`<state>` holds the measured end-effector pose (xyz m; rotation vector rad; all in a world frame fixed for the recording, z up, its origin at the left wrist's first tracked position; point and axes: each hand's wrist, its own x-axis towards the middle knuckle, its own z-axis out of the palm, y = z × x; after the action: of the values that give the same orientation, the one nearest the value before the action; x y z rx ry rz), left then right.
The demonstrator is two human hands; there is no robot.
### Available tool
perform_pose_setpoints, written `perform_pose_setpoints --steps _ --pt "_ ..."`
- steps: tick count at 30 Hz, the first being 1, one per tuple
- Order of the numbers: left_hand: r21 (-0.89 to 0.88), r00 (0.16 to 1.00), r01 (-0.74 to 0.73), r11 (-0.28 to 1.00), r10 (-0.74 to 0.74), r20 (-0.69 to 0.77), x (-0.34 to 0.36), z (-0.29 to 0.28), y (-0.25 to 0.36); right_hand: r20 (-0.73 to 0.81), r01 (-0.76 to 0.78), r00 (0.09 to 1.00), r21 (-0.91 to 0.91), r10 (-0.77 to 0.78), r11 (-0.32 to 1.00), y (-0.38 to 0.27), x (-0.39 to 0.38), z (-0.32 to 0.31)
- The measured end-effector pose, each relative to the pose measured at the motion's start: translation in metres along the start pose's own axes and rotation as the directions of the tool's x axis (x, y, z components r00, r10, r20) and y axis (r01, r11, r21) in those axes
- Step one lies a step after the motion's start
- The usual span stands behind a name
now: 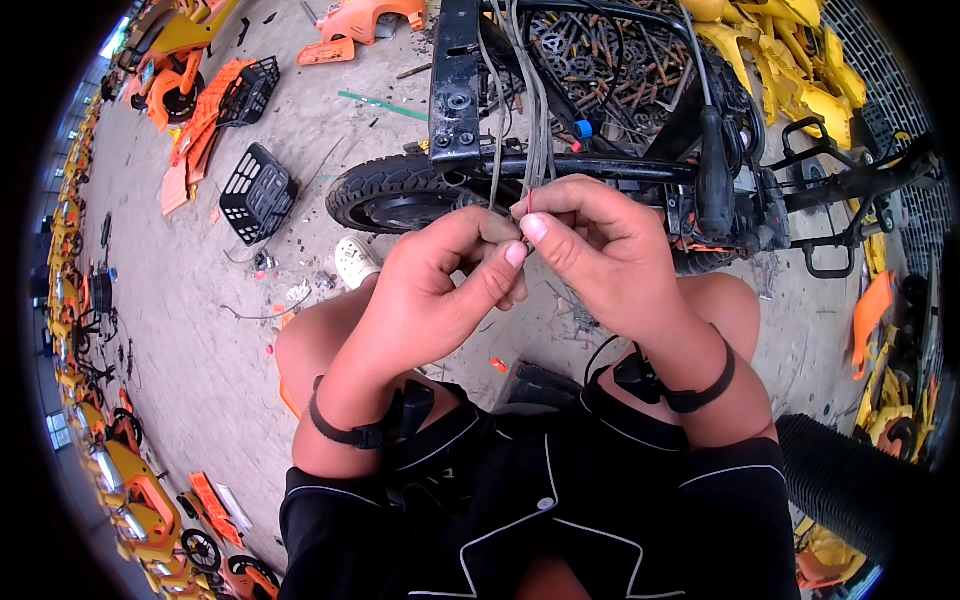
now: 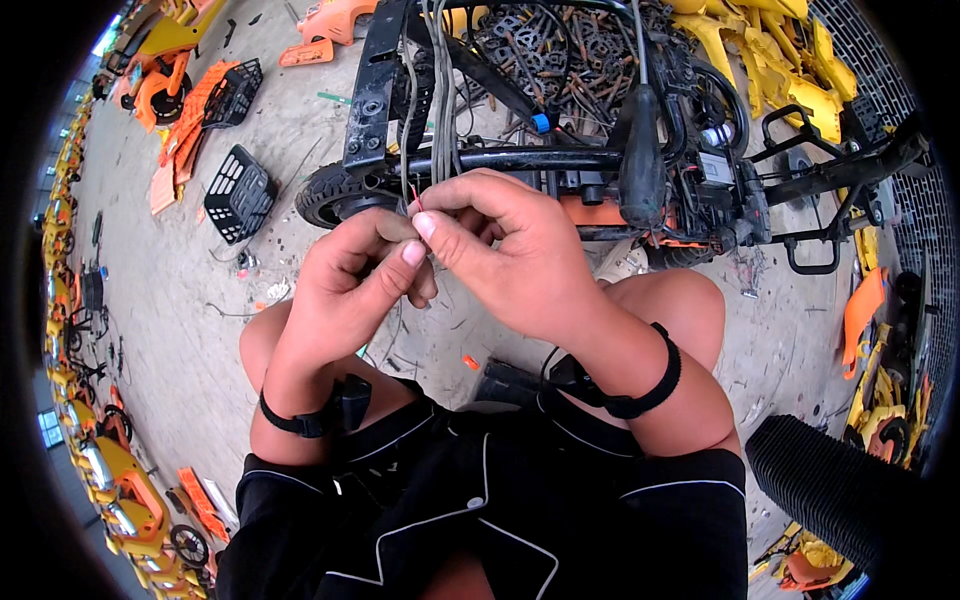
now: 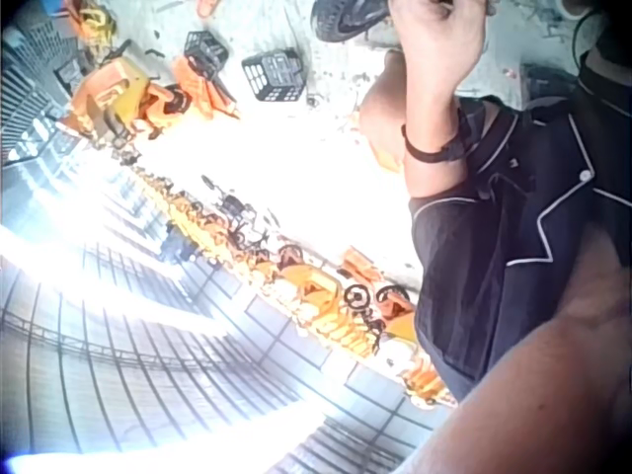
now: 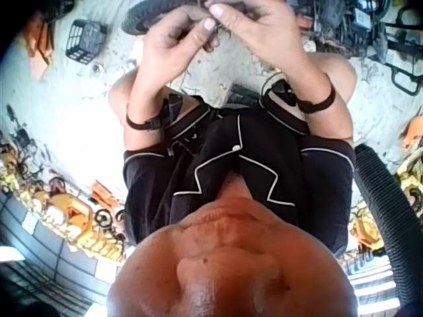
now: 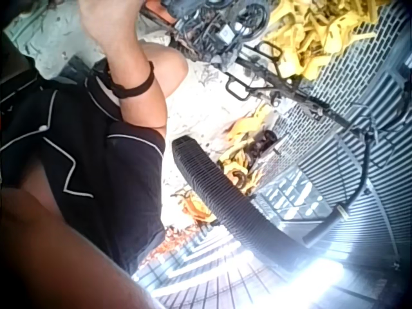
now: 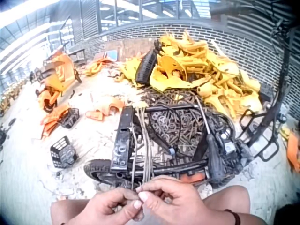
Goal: The person manipulates a bundle of wires on a motorcycle frame using a screwdriver and by hand.
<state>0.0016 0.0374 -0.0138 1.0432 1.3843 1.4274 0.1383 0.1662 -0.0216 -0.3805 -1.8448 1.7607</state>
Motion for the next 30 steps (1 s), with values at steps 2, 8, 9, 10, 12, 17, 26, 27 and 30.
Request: perform_pose_setpoints --steps 2,8,9,10,12,17,26,27,30 --pt "0.003 1.000 -0.005 1.000 0.005 0.000 0.001 0.001 -0.001 -0.003 -0.008 1.000 0.016 0.008 1.000 0.001 0.000 -0.001" --pt "0.031 1.000 -0.008 0.999 0.008 0.008 0.002 0.000 -0.002 -0.013 -0.061 0.998 0.032 0.062 0.998 -0.005 -0.001 -0.001" --pt "0.034 1.000 -0.001 0.999 0.000 0.006 0.002 0.000 -0.002 -0.016 -0.094 0.995 0.044 0.095 0.995 -0.010 -0.001 -0.001" --pt "0.036 1.000 0.007 0.999 -0.007 0.003 0.002 0.001 0.000 -0.019 -0.126 0.992 0.056 0.127 0.990 -0.013 -0.001 -0.002" --pt "0.033 1.000 0.018 0.999 -0.018 0.002 0.002 0.001 0.000 -0.021 -0.117 0.993 0.051 0.119 0.992 -0.012 -0.001 -0.003" --pt "-0.004 0.999 0.041 0.999 -0.041 -0.007 0.002 0.004 0.000 -0.022 -0.155 0.987 0.068 0.157 0.985 -0.014 -0.001 -0.005" --pt "0.052 0.998 0.013 0.999 -0.016 0.055 0.004 0.003 -0.001 -0.017 -0.156 0.987 0.139 0.159 0.978 -0.014 -0.003 -0.006" --pt "0.051 0.998 0.010 0.999 -0.013 0.056 0.004 0.003 -0.001 -0.017 -0.156 0.987 0.143 0.160 0.977 -0.014 -0.004 -0.006" --pt "0.039 0.999 0.010 0.999 -0.012 0.041 0.004 0.003 -0.002 -0.003 -0.161 0.987 0.171 0.164 0.972 -0.013 -0.003 -0.007"
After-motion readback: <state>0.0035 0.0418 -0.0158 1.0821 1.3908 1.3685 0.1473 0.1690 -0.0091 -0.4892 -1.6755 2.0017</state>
